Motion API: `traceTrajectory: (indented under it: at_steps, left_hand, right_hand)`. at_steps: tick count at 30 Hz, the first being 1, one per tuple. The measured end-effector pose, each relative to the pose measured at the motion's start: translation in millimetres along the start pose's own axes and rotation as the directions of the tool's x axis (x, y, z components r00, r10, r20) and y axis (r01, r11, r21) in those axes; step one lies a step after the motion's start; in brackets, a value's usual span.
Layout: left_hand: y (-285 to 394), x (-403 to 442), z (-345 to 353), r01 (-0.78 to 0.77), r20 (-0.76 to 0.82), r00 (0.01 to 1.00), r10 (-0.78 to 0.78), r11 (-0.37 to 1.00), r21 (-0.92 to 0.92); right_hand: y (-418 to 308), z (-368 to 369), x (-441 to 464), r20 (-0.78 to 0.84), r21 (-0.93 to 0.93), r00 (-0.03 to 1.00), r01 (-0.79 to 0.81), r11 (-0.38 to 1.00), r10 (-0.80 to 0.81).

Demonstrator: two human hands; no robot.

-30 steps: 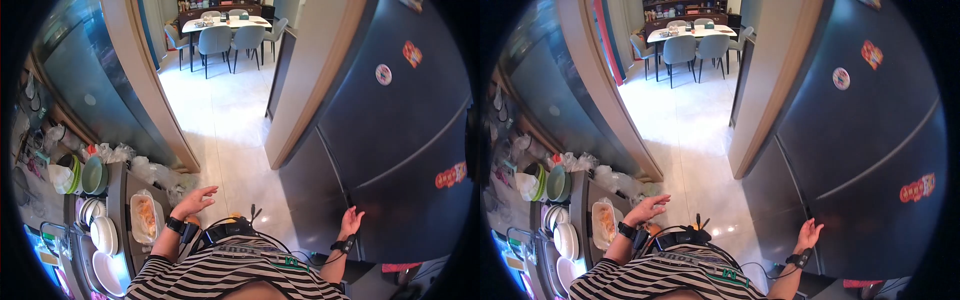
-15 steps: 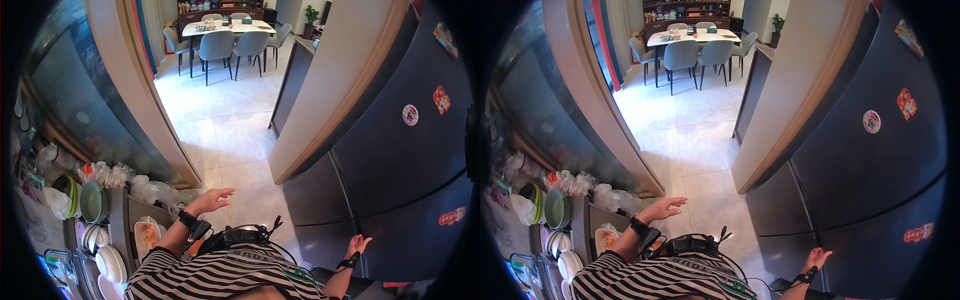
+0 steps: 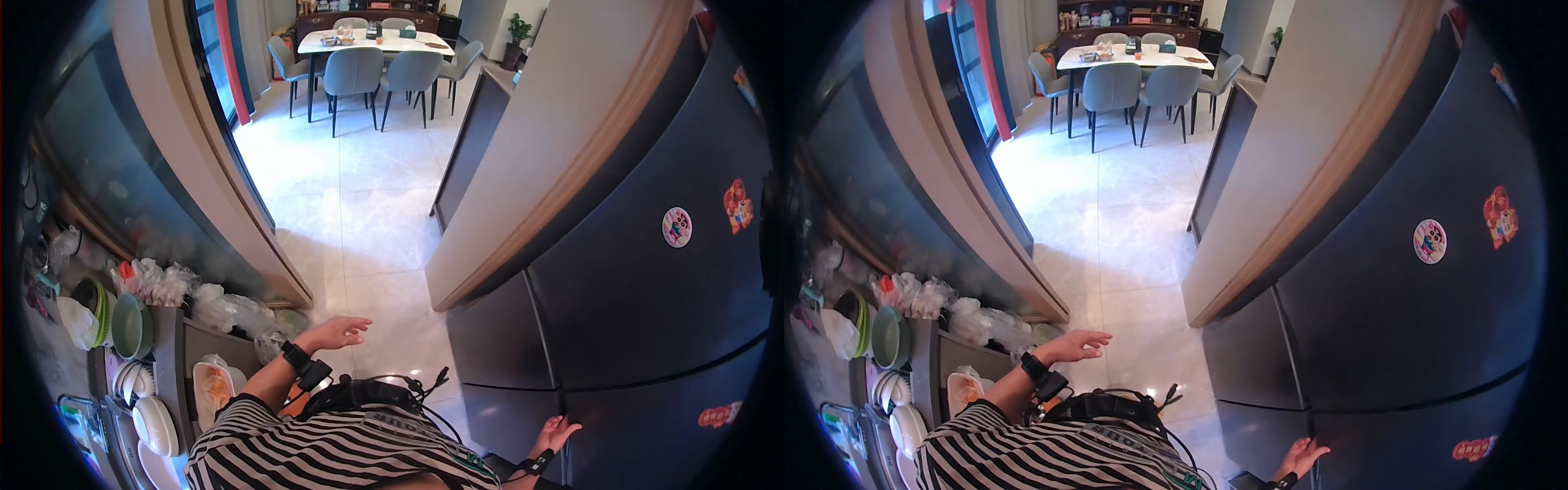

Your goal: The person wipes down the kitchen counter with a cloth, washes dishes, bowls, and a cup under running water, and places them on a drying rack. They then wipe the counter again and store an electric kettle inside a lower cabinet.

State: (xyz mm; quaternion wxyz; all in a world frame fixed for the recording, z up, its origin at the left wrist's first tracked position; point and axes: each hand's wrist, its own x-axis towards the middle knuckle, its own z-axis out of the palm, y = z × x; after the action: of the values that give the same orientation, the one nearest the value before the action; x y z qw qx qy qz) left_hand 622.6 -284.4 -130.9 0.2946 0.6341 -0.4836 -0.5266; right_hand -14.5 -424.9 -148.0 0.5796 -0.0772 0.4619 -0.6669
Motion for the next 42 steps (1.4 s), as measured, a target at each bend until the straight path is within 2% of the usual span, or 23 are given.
traceTrajectory:
  at_steps: [1, 5, 7, 8, 11, 12, 13, 14, 15, 16, 17, 18, 19, 20, 21, 24, 27, 32, 36, 37, 39, 40, 42]
  left_hand:
    - [0, 3, 0, 0.029, 0.016, 0.999, -0.028, 0.999, -0.022]
    - [39, 18, 4, 0.085, 0.016, 0.996, -0.087, 0.994, 0.067]
    - [39, 25, -2, 0.062, -0.014, 0.998, -0.061, 0.997, 0.043]
    - [42, 29, -8, 0.047, -0.001, 0.999, -0.047, 0.998, 0.032]
    - [48, 35, -24, 0.082, -0.014, 0.997, -0.082, 0.991, 0.104]
    - [46, 44, -26, 0.008, 0.043, 0.999, -0.014, 0.992, 0.127]
    - [45, 37, -18, -0.028, -0.006, 1.000, 0.029, 0.993, 0.118]
    - [39, 42, -11, -0.100, 0.017, 0.995, 0.099, 0.984, 0.148]
    - [37, 51, -5, -0.170, 0.041, 0.985, 0.165, 0.969, 0.181]
    - [53, 49, 5, -0.148, 0.059, 0.989, 0.138, 0.960, 0.238]
    - [44, 56, 20, -0.135, 0.056, 0.990, 0.126, 0.963, 0.233]
    - [45, 62, 28, -0.218, 0.021, 0.975, 0.220, 0.942, 0.255]
    - [60, 66, 33, -0.154, 0.020, 0.988, 0.155, 0.947, 0.281]
    - [63, 71, 37, -0.157, -0.019, 0.986, 0.167, 0.955, 0.252]
    - [81, 58, 36, -0.057, -0.096, 0.992, 0.078, 0.978, 0.201]
    - [74, 39, 41, 0.068, -0.255, 0.966, -0.038, 0.991, 0.111]
    - [57, -2, 54, 0.166, -0.427, 0.895, -0.125, 0.984, 0.059]
    - [42, -93, 94, 0.384, -0.655, 0.658, -0.371, 0.914, -0.132]
    - [45, -173, 130, 0.408, -0.790, 0.406, -0.459, 0.865, -0.293]
    - [58, -188, 132, 0.494, -0.824, 0.312, -0.472, 0.822, -0.284]
    - [46, -234, 144, 0.476, -0.863, 0.059, -0.502, 0.774, -0.417]
    - [44, -259, 146, 0.486, -0.886, -0.012, -0.464, 0.772, -0.410]
    - [37, -302, 160, 0.460, -0.841, -0.283, -0.461, 0.704, -0.541]
  right_hand:
    - [2, 2, -11, 0.063, 0.002, 0.997, -0.037, 0.999, 0.037]
    - [3, 22, -15, 0.027, 0.060, 0.999, -0.033, 0.998, 0.032]
    - [6, 35, -15, 0.102, 0.120, 0.994, -0.037, 0.992, 0.025]
    - [13, 34, -11, 0.215, 0.160, 0.975, -0.091, 0.983, 0.055]
    - [42, 61, -26, 0.183, 0.205, 0.981, -0.100, 0.974, 0.062]
    - [42, 66, -49, 0.138, 0.176, 0.988, -0.094, 0.980, 0.070]
    - [35, 65, -41, 0.214, 0.189, 0.972, -0.134, 0.973, 0.092]
    - [28, 57, -42, 0.287, 0.200, 0.951, -0.178, 0.963, 0.116]
    - [19, 47, -56, 0.216, 0.142, 0.966, -0.174, 0.974, 0.141]
    - [11, 27, -45, 0.332, 0.090, 0.917, -0.265, 0.960, 0.222]
    - [5, 12, -41, 0.303, 0.031, 0.907, -0.315, 0.949, 0.291]
    - [8, -42, 4, 0.526, 0.144, 0.759, -0.524, 0.840, 0.383]
    - [7, -41, 7, 0.476, 0.041, 0.755, -0.532, 0.846, 0.452]
    - [10, -28, 13, 0.374, -0.097, 0.765, -0.529, 0.843, 0.524]
    - [15, -4, 18, 0.271, -0.237, 0.766, -0.534, 0.811, 0.583]
    - [35, 44, 51, 0.150, -0.456, 0.697, -0.581, 0.674, 0.702]
    - [55, 89, 91, 0.062, -0.637, 0.589, -0.598, 0.487, 0.806]
    - [99, 158, 142, -0.075, -0.830, 0.423, -0.528, 0.178, 0.903]
    - [134, 195, 165, -0.202, -0.890, 0.336, -0.455, -0.029, 0.920]
    - [140, 203, 168, -0.229, -0.899, 0.330, -0.433, -0.068, 0.916]
    - [152, 214, 180, -0.286, -0.906, 0.318, -0.397, -0.148, 0.904]
    - [153, 218, 191, -0.307, -0.904, 0.308, -0.390, -0.175, 0.900]
    - [186, 199, 261, -0.380, -0.878, 0.170, -0.376, -0.296, 0.909]
